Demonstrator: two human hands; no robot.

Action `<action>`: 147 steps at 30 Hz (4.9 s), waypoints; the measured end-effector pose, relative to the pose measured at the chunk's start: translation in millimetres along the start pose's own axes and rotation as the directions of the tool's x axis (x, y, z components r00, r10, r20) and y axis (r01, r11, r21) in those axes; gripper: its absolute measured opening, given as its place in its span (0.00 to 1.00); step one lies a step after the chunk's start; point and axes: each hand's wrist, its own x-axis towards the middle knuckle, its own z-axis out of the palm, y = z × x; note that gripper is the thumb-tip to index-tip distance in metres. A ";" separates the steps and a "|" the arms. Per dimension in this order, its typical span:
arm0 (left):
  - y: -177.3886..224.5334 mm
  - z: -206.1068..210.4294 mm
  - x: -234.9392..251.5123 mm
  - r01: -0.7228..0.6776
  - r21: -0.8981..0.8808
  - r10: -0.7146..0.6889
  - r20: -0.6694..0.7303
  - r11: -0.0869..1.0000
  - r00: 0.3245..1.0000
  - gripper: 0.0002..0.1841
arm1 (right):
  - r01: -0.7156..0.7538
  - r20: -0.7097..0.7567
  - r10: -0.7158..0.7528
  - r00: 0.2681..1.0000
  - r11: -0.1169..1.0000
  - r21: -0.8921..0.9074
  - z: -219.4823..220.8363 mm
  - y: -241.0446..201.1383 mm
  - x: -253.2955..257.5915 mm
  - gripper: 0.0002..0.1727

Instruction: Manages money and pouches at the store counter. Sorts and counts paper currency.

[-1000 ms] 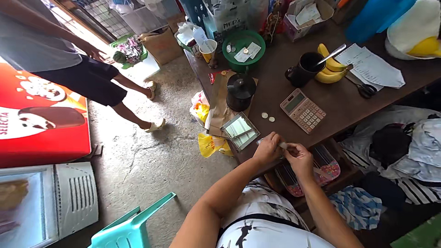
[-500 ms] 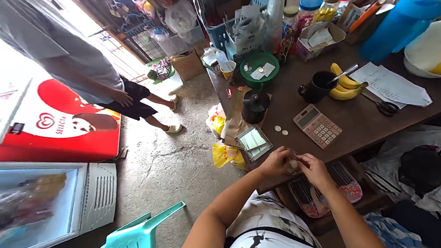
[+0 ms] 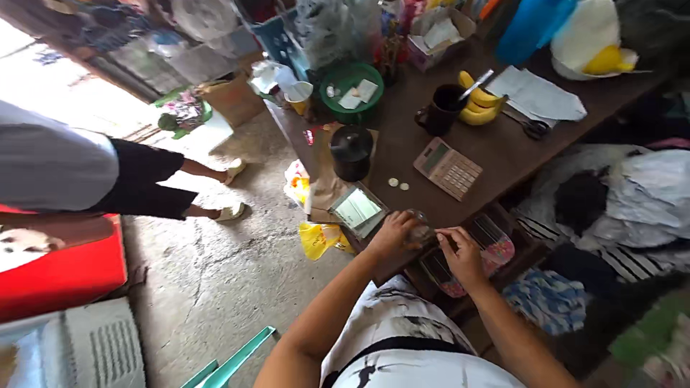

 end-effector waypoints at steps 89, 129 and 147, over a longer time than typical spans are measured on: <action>82.6 -46.0 -70.5 0.290 -0.205 -0.307 -0.055 0.935 0.950 0.22 | -0.302 -0.062 0.352 0.934 0.869 0.391 -47.2 -95.6 9.0 0.38; 16.6 -57.6 -166.4 -0.275 -0.328 0.206 -0.230 0.904 0.951 0.18 | -0.322 0.211 0.269 0.940 0.904 0.281 -35.1 -57.7 -4.5 0.15; 44.0 -52.3 -160.9 -0.192 -0.287 0.143 -0.184 0.939 0.972 0.16 | -0.341 -0.034 0.366 0.930 0.894 0.291 -51.1 -91.8 -2.3 0.14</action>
